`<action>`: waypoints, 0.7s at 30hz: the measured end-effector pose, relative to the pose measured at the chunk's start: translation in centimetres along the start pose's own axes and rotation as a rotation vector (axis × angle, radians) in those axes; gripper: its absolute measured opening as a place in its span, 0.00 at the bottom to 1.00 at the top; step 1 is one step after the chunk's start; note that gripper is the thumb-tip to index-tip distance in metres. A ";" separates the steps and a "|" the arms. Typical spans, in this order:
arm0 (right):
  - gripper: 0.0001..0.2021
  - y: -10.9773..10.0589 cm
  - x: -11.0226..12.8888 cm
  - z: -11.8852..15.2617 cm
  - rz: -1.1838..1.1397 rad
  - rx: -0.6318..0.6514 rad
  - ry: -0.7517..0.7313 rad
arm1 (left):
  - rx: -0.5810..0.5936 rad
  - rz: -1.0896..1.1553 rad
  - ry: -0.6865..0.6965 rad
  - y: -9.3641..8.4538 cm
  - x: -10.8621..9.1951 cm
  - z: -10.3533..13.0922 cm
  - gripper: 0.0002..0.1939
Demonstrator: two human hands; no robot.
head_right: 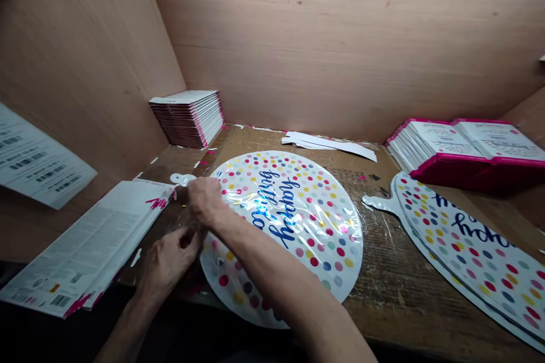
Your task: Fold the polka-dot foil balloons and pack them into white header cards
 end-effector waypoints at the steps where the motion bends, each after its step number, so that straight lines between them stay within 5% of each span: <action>1: 0.10 0.1 -1.3 0.2 -0.017 -0.030 0.037 | -0.063 0.049 0.017 -0.4 0.2 -0.4 0.20; 5: 0.16 1.1 -5.4 0.5 -0.447 0.006 0.154 | -0.277 0.137 0.152 -1.8 0.0 -3.7 0.17; 9: 0.13 2.2 -6.3 0.5 -0.681 0.128 0.138 | -0.220 0.003 0.191 -2.0 -0.9 -6.8 0.18; 14: 0.12 2.5 -6.8 0.4 -0.764 0.027 0.203 | -0.179 -0.048 0.176 -1.9 -1.2 -7.4 0.19; 21: 0.12 3.2 -6.7 -0.2 -0.927 0.185 0.100 | -0.128 -0.003 -0.058 -1.6 -1.1 -8.2 0.21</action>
Point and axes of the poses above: each hand's wrist, its own z-axis away from the middle knuckle, its own y-axis out of the palm, x = y × z, the point moved 3 cm from there along -z, towards the middle knuckle, and after that the axes turned 9 degrees about y, right-handed, at the moved point
